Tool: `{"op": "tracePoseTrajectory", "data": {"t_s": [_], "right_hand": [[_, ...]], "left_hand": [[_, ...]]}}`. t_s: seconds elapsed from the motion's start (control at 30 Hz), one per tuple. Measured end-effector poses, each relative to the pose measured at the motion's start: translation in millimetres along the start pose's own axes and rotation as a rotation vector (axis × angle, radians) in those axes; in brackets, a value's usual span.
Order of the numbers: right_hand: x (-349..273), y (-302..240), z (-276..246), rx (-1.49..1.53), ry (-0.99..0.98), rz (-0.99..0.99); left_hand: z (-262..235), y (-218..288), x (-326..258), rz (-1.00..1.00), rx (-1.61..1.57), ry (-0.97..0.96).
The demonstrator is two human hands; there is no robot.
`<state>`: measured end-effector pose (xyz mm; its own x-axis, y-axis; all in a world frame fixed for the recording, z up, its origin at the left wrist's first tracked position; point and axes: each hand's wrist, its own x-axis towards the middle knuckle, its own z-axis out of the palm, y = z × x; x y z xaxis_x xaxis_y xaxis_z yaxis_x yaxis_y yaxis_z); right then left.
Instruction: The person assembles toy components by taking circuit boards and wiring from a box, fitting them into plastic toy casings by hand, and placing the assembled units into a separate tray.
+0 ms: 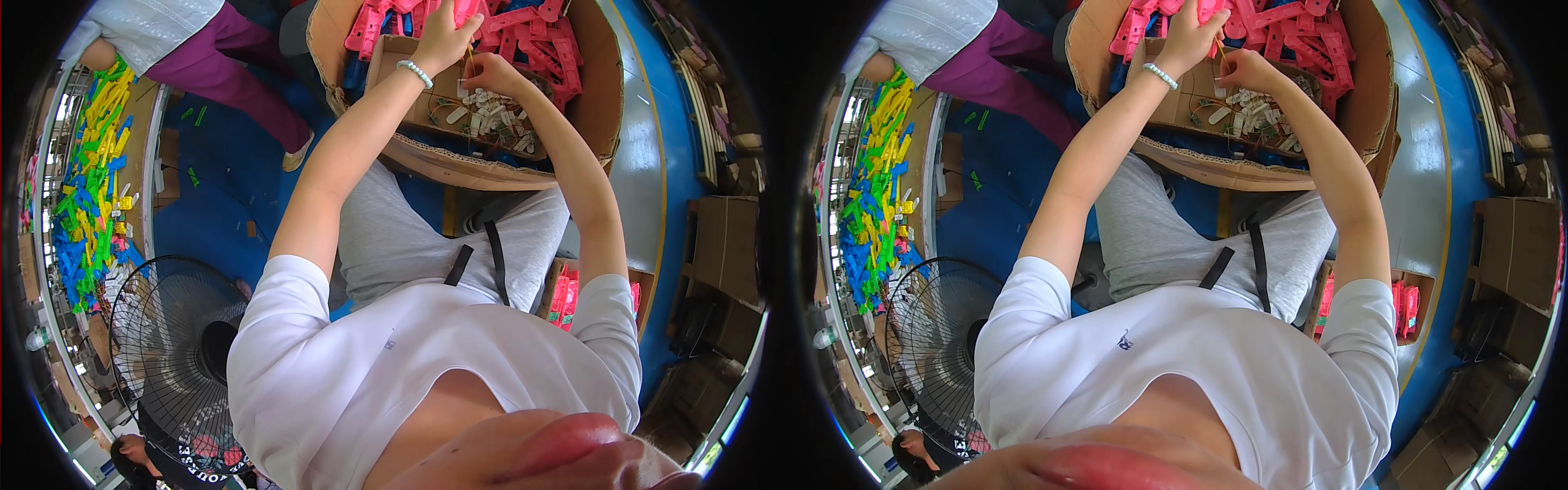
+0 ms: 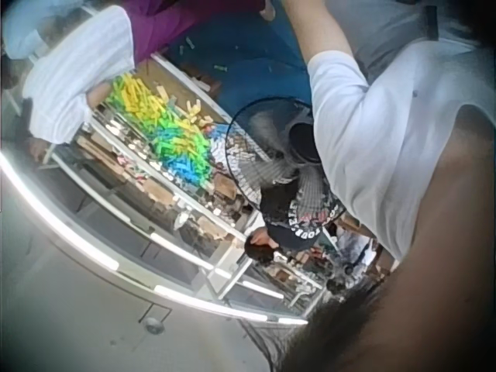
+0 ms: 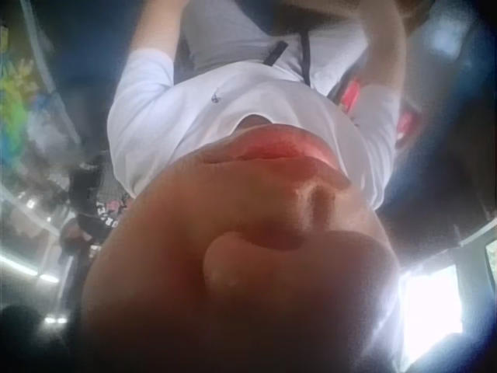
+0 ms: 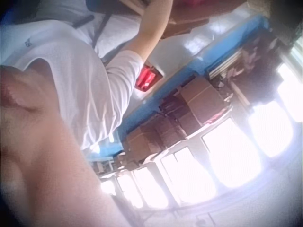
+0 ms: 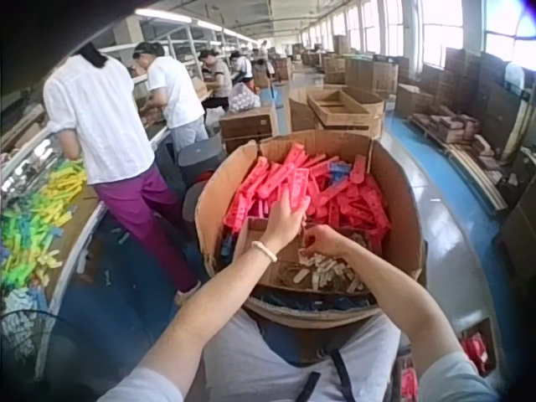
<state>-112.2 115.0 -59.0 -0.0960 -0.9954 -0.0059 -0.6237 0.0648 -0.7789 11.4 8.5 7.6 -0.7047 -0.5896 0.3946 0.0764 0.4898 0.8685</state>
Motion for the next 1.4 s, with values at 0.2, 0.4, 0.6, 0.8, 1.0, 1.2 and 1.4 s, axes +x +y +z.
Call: {"op": "tracePoseTrajectory", "data": {"t_s": [0.2,0.4,0.6,0.8,1.0,1.2,1.4], "right_hand": [[-2.2,0.9,-10.2,-0.070,0.250,-0.035],[18.1,-68.7,-21.3,-0.192,0.936,-0.473],[-19.1,-98.2,-44.7,-0.142,1.045,-0.452],[-35.5,-74.3,-58.5,-0.298,1.071,-0.512],[-30.6,-75.4,-59.9,-0.372,1.063,-0.504],[-23.5,-76.9,-65.7,-0.472,1.060,-0.564],[-15.3,-54.1,-69.2,-0.713,1.055,-0.671]], "left_hand": [[5.0,-27.2,14.1,-0.055,0.023,0.236],[-27.7,-96.3,24.1,-0.032,0.181,0.416],[-0.7,-65.9,18.2,-0.431,-0.556,-0.151],[13.9,-17.2,0.8,-0.442,-0.737,-0.447],[8.7,-3.7,-10.5,-0.330,-0.660,-0.455],[1.3,4.3,-12.0,-0.369,-0.697,-0.478],[1.9,7.7,-9.6,-0.370,-0.663,-0.493]]}}
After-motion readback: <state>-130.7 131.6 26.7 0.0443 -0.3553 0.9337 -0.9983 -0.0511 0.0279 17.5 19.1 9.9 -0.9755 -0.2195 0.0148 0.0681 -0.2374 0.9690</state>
